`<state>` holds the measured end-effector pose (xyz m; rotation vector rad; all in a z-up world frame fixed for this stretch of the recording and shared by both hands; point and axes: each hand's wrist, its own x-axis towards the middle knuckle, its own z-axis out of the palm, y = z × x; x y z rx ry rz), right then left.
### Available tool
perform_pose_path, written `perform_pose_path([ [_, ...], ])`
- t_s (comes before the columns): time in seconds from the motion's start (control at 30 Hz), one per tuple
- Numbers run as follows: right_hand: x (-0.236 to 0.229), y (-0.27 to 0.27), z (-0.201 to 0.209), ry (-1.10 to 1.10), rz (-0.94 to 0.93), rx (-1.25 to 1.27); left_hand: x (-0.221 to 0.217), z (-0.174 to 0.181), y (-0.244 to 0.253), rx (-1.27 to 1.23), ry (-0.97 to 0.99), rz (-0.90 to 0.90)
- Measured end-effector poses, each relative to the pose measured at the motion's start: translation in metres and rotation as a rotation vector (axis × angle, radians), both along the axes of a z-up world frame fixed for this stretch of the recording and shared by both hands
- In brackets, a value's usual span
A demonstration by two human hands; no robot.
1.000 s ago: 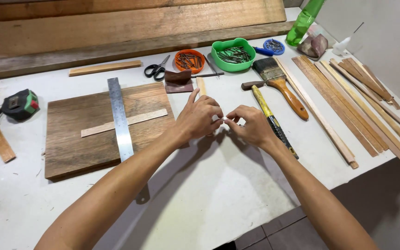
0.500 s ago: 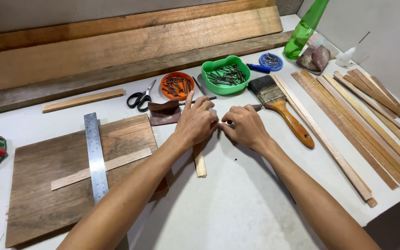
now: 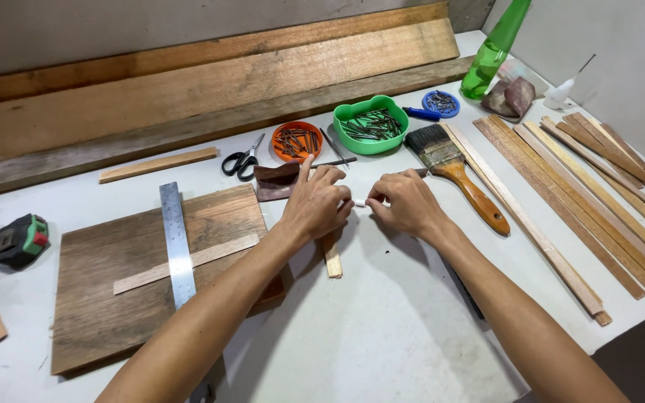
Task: The recorder is measuring, marking, and preparing small wood strips on a wooden board.
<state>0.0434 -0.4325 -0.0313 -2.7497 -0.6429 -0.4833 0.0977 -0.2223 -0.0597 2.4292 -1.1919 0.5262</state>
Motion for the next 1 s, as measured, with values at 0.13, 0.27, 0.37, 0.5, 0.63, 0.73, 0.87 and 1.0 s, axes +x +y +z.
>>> perform_pose_path([
  [0.13, -0.014, 0.021, 0.015, 0.099, -0.054, -0.011, -0.018, 0.01, 0.028, 0.041, 0.012, 0.054],
  [0.27, -0.022, 0.052, 0.025, 0.027, 0.05, 0.021, -0.043, 0.018, 0.067, 0.055, 0.026, 0.13],
  [0.37, -0.021, 0.082, 0.024, -0.026, 0.173, 0.056, -0.065, 0.021, 0.101, 0.043, 0.027, 0.193],
  [0.5, -0.014, 0.129, 0.022, -0.029, 0.3, 0.068, -0.087, 0.027, 0.147, 0.029, 0.011, 0.305],
  [0.63, -0.019, 0.18, 0.022, -0.049, 0.427, 0.08, -0.106, 0.032, 0.188, 0.051, 0.082, 0.43],
  [0.73, -0.02, 0.207, 0.017, 0.017, 0.475, 0.009, -0.119, 0.03, 0.208, 0.004, 0.111, 0.564],
  [0.87, -0.022, 0.231, 0.003, 0.041, 0.53, 0.024, -0.131, 0.033, 0.221, 0.021, 0.295, 0.735],
  [1.0, -0.032, 0.241, -0.003, 0.112, 0.486, 0.036, -0.137, 0.031, 0.223, 0.01, 0.431, 0.796],
])
